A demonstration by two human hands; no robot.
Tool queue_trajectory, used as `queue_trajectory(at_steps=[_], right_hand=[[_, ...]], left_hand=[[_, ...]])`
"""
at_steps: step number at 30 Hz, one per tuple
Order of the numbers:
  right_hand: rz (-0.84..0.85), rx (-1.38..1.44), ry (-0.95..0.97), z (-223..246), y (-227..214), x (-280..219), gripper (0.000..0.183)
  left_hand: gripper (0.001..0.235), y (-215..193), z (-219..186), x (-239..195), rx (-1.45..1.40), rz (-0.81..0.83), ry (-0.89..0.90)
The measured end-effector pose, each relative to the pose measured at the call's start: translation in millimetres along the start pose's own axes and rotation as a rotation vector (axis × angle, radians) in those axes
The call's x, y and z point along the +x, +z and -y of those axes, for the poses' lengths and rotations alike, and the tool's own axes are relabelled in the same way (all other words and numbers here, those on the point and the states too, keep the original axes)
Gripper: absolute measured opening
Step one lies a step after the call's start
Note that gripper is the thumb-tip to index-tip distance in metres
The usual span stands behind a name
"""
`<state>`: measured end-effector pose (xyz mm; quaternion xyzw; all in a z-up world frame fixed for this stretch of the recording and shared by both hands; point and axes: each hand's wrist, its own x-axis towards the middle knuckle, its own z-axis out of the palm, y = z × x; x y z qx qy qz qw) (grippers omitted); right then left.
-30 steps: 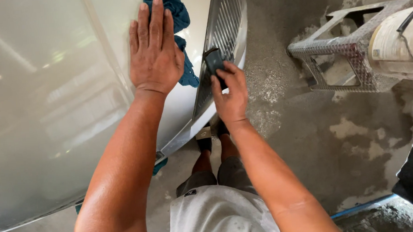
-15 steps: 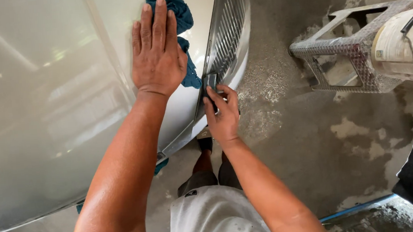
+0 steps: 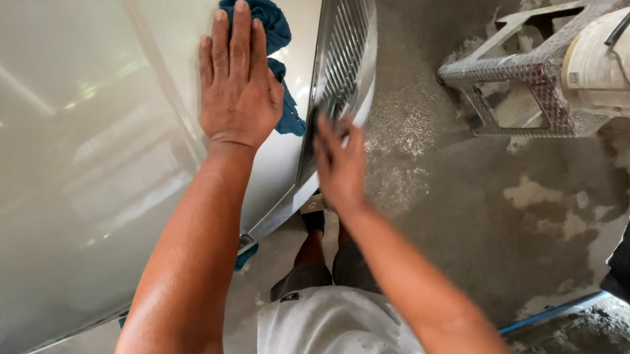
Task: Sanding a car headlight with a sanding block and water.
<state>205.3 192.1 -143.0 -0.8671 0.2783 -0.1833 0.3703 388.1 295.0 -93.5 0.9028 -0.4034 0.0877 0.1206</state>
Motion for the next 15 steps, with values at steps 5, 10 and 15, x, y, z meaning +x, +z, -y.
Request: queue_trajectory(at_steps=[5, 10, 15], right_hand=[[-0.053, -0.131, -0.145, -6.4, -3.4, 43.2, 0.049], [-0.108, -0.123, -0.208, -8.3, -16.7, 133.0, 0.042], [-0.017, -0.057, -0.116, 10.0, -2.9, 5.9, 0.048]], left_hand=[[0.061, -0.5, 0.9, -1.0, 0.002, 0.007, -0.004], [0.062, -0.7, 0.0, -2.2, 0.007, -0.003, 0.007], [0.063, 0.0, 0.3, -2.3, 0.009, 0.012, -0.003]])
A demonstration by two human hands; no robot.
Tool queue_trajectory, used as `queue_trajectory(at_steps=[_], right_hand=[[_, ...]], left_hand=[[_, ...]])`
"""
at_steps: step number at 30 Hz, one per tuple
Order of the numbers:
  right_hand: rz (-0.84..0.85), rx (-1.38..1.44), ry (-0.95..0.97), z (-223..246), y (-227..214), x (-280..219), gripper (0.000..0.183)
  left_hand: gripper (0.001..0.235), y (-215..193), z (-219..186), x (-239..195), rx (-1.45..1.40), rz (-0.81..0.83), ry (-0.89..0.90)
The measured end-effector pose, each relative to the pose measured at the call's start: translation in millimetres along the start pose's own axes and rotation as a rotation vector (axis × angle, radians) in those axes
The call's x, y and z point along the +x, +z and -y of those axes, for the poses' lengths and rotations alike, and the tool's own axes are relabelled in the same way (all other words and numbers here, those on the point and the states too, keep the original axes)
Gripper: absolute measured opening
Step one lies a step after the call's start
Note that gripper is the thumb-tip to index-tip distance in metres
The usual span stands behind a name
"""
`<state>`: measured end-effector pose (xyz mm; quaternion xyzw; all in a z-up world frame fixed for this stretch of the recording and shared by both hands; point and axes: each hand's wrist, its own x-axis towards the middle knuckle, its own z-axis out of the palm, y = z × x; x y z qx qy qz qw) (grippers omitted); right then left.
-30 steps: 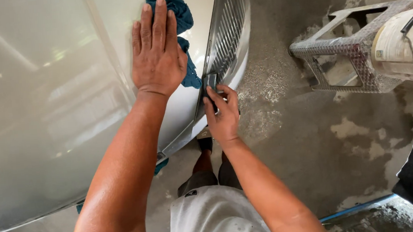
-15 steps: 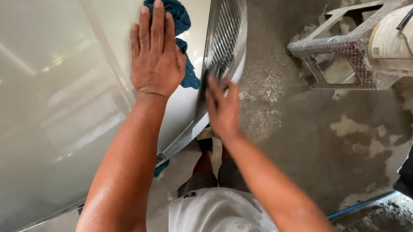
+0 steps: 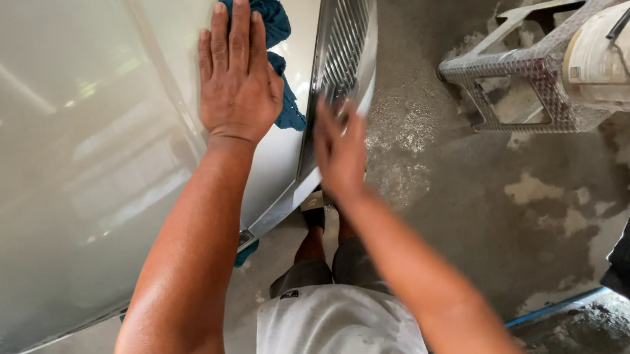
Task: Sanding a car headlight with a sanding block and water.
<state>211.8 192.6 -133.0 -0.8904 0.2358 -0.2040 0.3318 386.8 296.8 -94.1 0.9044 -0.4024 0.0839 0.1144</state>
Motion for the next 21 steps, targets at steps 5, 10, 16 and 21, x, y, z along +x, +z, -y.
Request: queue_trajectory(at_steps=[5, 10, 16, 21], right_hand=[[-0.020, 0.049, -0.012, -10.9, 11.8, -20.9, 0.046], [-0.116, -0.012, -0.116, -48.2, -2.6, 119.8, 0.043], [-0.070, -0.068, 0.043, -15.8, 2.0, 38.0, 0.049], [-0.042, 0.148, 0.128, -21.1, 26.4, -68.2, 0.042]], left_hand=[[0.060, 2.8, 1.3, 1.4, 0.005, -0.007, 0.008], [0.060, 2.8, 0.1, -2.0, 0.005, -0.008, 0.007], [0.060, -0.1, -0.1, 2.4, 0.006, -0.003, 0.006], [0.059, 2.4, -0.4, -1.1, 0.006, -0.008, 0.018]])
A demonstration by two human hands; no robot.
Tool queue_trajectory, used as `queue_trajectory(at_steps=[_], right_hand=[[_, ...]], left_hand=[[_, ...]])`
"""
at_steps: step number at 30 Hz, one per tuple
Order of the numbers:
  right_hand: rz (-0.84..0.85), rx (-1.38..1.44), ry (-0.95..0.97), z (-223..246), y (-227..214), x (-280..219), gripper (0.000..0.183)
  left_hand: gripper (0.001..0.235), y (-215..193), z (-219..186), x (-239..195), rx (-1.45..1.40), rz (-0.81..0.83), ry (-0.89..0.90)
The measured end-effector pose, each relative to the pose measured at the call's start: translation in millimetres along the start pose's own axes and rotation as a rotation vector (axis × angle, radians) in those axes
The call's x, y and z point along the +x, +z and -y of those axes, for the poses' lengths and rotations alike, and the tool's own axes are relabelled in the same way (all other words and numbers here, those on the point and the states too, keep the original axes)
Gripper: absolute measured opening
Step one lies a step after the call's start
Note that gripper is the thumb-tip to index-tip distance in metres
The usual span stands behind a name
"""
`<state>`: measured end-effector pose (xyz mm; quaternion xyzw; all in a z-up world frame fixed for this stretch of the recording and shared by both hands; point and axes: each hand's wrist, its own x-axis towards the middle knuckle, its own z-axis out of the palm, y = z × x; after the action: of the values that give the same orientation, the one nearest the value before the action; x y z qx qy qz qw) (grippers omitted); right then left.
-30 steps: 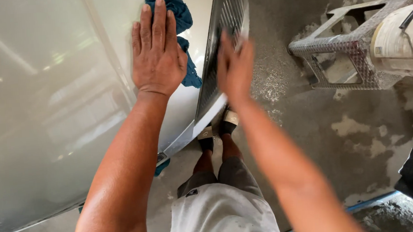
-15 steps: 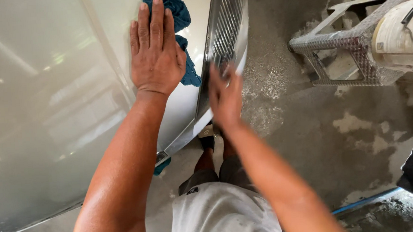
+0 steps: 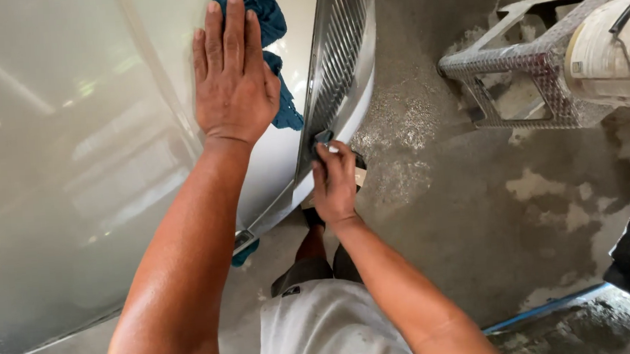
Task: Sanding a car headlight with a sanding block and water.
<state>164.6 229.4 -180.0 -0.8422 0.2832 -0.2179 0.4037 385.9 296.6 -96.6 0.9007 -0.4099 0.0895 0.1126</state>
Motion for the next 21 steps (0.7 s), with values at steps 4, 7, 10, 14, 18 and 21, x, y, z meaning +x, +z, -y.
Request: queue_trajectory(at_steps=[4, 7, 10, 14, 18, 21], right_hand=[[-0.143, 0.083, 0.188, -22.6, -4.3, 82.5, 0.038], [-0.172, 0.427, 0.329, -131.1, 7.6, 159.4, 0.037], [-0.173, 0.576, 0.393, -133.0, 14.4, 132.7, 0.038], [-0.219, 0.330, 0.782, -116.0, 62.0, -18.8, 0.041], [-0.270, 0.505, 0.645, -128.4, 82.5, -23.2, 0.043], [-0.230, 0.546, 0.701, -155.0, 47.1, 60.3, 0.042]], left_hand=[[0.059, -0.3, 0.6, -0.7, -0.005, 0.003, -0.005], [0.059, -7.6, -3.0, 4.4, -0.010, 0.021, -0.022], [0.060, -2.7, 0.4, 9.2, -0.017, 0.000, -0.022], [0.060, -5.7, -3.7, 1.7, -0.023, 0.023, -0.009], [0.057, -9.4, -0.5, 4.7, 0.002, 0.027, -0.005], [0.058, -8.2, -3.4, 7.7, -0.004, 0.029, -0.008]])
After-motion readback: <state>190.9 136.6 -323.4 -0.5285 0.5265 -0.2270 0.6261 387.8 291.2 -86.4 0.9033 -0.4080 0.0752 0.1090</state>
